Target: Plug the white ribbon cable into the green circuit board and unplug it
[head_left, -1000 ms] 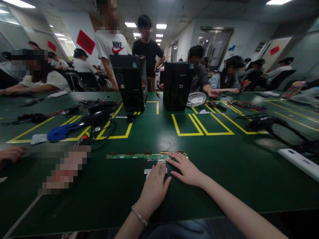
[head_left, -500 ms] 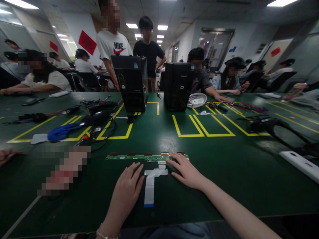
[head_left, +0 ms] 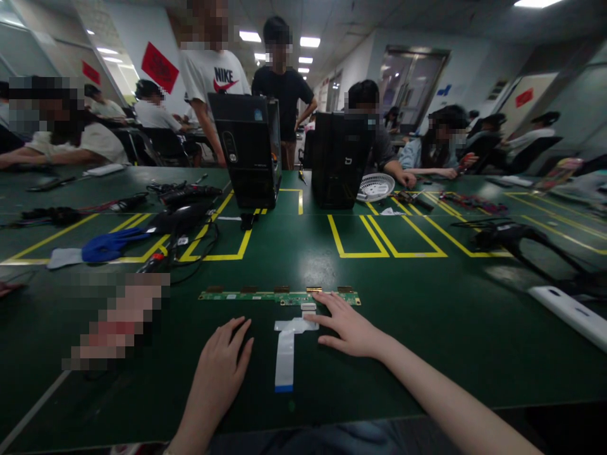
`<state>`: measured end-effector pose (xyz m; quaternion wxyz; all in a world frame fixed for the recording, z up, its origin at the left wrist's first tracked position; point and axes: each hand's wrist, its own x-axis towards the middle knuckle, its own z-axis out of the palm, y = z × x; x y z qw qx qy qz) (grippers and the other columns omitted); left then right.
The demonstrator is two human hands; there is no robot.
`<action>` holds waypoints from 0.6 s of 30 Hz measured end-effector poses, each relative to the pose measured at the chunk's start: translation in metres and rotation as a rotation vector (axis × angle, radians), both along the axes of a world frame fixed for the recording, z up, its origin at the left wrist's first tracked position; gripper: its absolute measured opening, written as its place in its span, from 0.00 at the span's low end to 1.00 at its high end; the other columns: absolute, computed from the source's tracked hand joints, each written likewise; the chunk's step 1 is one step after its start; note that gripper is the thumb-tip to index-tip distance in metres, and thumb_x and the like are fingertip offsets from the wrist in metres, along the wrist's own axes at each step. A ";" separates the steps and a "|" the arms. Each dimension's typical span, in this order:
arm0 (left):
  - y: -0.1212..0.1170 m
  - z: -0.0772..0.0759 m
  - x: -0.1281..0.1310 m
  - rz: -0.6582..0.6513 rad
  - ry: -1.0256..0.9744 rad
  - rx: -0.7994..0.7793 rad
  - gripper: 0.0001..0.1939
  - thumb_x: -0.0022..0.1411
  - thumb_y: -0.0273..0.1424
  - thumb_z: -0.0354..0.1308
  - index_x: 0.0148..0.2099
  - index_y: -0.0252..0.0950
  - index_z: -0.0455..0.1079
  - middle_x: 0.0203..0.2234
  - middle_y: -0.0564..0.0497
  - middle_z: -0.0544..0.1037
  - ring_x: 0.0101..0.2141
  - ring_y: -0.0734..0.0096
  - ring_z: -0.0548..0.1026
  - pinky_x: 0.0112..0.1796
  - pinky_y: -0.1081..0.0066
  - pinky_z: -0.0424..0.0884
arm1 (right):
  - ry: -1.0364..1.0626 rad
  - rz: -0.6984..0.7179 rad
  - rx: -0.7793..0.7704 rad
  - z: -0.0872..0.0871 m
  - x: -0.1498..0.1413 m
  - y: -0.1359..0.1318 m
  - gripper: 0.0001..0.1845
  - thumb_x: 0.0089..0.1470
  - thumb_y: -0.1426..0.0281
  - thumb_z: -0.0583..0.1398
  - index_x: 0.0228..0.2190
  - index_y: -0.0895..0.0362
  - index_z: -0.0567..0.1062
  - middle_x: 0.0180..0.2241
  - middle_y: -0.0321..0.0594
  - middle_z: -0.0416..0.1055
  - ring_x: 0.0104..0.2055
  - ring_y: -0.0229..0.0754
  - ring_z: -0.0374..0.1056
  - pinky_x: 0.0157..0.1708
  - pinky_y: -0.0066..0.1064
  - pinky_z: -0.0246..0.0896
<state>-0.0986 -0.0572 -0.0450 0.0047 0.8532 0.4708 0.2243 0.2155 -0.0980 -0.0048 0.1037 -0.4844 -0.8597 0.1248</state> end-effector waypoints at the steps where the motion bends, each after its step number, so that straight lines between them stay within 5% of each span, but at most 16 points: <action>1: 0.001 0.000 0.001 -0.002 0.002 -0.002 0.24 0.69 0.39 0.42 0.57 0.30 0.68 0.52 0.38 0.71 0.52 0.51 0.69 0.53 0.51 0.66 | -0.001 -0.003 -0.003 0.000 0.000 0.000 0.30 0.61 0.53 0.52 0.62 0.46 0.60 0.67 0.45 0.44 0.68 0.52 0.37 0.64 0.52 0.35; 11: 0.001 -0.002 0.000 0.002 -0.006 -0.015 0.22 0.69 0.38 0.43 0.57 0.34 0.67 0.52 0.40 0.71 0.53 0.52 0.69 0.54 0.51 0.64 | 0.003 0.001 -0.048 0.004 0.006 -0.006 0.32 0.60 0.53 0.54 0.62 0.45 0.58 0.67 0.45 0.44 0.68 0.52 0.38 0.64 0.54 0.33; 18: 0.001 -0.002 0.000 0.003 -0.014 -0.007 0.22 0.69 0.38 0.44 0.57 0.33 0.68 0.52 0.40 0.71 0.52 0.52 0.69 0.53 0.51 0.65 | -0.006 -0.082 -0.078 0.011 0.028 -0.035 0.32 0.58 0.51 0.55 0.62 0.43 0.59 0.67 0.44 0.44 0.67 0.54 0.42 0.63 0.55 0.38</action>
